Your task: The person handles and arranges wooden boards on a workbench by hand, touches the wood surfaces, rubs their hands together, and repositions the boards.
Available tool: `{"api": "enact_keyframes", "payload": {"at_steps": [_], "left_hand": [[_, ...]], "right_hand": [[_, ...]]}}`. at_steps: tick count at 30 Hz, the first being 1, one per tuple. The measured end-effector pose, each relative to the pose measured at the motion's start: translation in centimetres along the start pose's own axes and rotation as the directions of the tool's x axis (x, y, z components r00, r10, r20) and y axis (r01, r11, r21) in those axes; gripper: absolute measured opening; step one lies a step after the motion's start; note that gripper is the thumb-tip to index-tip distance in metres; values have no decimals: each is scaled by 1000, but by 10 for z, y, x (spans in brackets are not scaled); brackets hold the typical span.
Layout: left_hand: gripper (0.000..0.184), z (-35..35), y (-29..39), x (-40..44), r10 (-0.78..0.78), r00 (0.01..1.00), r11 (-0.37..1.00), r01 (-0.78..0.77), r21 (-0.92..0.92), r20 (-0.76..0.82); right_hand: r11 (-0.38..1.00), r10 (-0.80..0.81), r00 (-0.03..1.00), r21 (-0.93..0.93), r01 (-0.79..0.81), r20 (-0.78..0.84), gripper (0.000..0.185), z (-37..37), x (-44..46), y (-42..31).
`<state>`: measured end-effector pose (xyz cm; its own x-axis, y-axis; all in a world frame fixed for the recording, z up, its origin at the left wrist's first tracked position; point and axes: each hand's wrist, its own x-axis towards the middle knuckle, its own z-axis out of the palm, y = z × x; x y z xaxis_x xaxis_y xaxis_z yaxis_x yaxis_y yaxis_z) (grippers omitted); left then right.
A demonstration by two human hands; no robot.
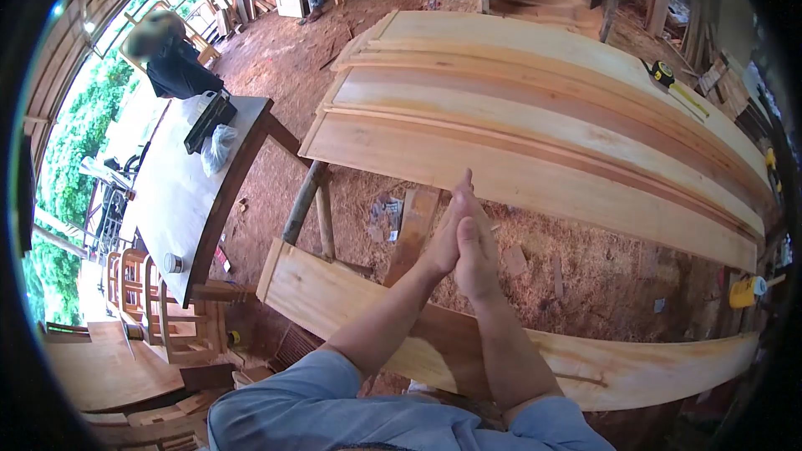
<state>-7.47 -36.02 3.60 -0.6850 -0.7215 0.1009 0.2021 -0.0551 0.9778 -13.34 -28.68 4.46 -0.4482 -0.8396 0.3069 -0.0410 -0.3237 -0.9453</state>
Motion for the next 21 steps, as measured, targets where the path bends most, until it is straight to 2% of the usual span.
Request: {"api": "enact_keyframes", "payload": {"at_steps": [1,2,3,6,7,8,10,11,13,17,19,21], "left_hand": [[79,2,5,0,2,1000,1000,-2,1,0],[79,4,10,0,-107,993,991,104,-82,-38],[79,6,16,0,-220,973,964,205,-171,-69],[79,1,9,4,-203,977,957,186,-222,-57],[83,0,15,4,-202,977,955,181,-234,-65],[83,-1,16,4,-198,978,956,178,-234,-68],[69,-5,16,4,-290,957,932,284,-227,9],[69,-7,16,4,-286,958,933,280,-226,7],[68,-11,17,3,-351,910,768,414,-489,220],[72,-14,22,-2,-262,919,714,391,-581,295],[76,-22,16,2,-174,873,682,441,-584,456],[78,-21,14,1,-136,883,683,411,-604,449]], "right_hand": [[978,89,996,189,-83,-25,54,0,-1,-5],[915,179,983,372,-156,-31,48,0,0,-8],[902,184,976,415,-119,-120,42,-2,1,-9],[893,231,955,430,-132,-187,32,-16,2,-4],[841,279,944,518,-153,-175,29,-19,1,-2],[842,277,945,518,-153,-171,29,-22,2,-2],[749,342,934,629,-207,-101,31,-23,4,-5],[749,339,936,630,-205,-99,31,-23,5,-4],[797,287,950,582,-164,-124,31,-21,4,-3],[761,292,952,625,-173,-92,29,-15,2,-13],[758,184,977,618,-212,109,26,-23,2,-7],[765,153,982,617,-186,107,25,-23,1,-5]]}}
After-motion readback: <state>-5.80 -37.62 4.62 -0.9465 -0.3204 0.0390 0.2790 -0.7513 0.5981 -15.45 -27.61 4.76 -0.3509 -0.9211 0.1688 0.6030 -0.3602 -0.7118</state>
